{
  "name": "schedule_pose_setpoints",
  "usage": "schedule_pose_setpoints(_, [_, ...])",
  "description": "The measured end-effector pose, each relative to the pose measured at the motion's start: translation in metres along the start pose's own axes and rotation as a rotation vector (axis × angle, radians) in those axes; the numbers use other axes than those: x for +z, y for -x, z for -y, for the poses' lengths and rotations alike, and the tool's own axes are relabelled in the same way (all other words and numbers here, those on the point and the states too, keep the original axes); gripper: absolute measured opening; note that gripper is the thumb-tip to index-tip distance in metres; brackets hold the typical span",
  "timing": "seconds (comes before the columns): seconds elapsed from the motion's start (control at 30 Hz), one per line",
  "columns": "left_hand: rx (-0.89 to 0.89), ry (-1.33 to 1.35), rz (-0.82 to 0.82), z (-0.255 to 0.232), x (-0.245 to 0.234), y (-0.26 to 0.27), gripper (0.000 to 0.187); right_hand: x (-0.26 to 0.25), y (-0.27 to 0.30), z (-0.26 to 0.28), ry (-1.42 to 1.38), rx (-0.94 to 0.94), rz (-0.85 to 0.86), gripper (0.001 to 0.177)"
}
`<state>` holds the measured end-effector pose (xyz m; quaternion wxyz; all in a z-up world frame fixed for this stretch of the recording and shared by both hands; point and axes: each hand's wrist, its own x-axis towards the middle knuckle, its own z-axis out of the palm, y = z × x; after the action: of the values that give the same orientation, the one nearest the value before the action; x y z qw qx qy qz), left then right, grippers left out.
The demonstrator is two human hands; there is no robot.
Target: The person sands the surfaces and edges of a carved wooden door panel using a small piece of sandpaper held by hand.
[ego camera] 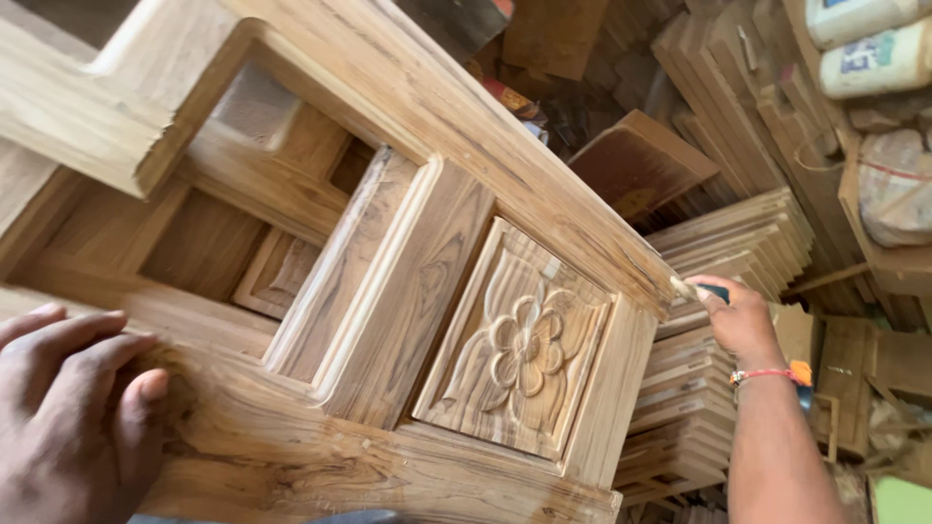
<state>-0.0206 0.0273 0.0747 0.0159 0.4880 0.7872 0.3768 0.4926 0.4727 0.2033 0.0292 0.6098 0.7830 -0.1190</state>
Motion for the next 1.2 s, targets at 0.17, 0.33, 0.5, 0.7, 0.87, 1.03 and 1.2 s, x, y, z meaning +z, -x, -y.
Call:
schedule_pose_setpoints(0.17, [-0.023,-0.219,0.068,-0.023,-0.022,-0.019,0.019,0.015,0.010,0.074,-0.144,-0.014,-0.112,0.024])
schedule_pose_setpoints(0.33, [-0.034,-0.333,0.099,-0.030,-0.033,-0.031,0.023,0.040,0.046,0.150,-1.196,-0.147,-0.159,0.033])
schedule_pose_setpoints(0.5, [-0.052,-0.276,0.069,-0.034,-0.035,-0.030,0.022,0.053,0.102,0.193,-1.720,-0.115,-0.143,0.045])
schedule_pose_setpoints(0.7, [-0.050,-0.220,0.035,-0.036,-0.034,-0.027,0.023,0.065,0.159,0.201,-2.055,0.149,-0.253,0.052])
schedule_pose_setpoints(0.87, [-0.047,-0.224,0.042,-0.037,-0.030,-0.022,0.023,0.070,0.186,0.179,-2.202,0.181,-0.338,0.054])
schedule_pose_setpoints(1.03, [-0.063,-0.286,0.026,-0.047,-0.022,-0.035,0.025,0.063,0.192,0.154,-2.238,0.163,-0.411,0.055])
schedule_pose_setpoints(1.2, [0.029,-0.281,0.092,-0.074,-0.023,-0.070,0.025,0.071,0.202,0.133,-2.299,0.175,-0.450,0.054])
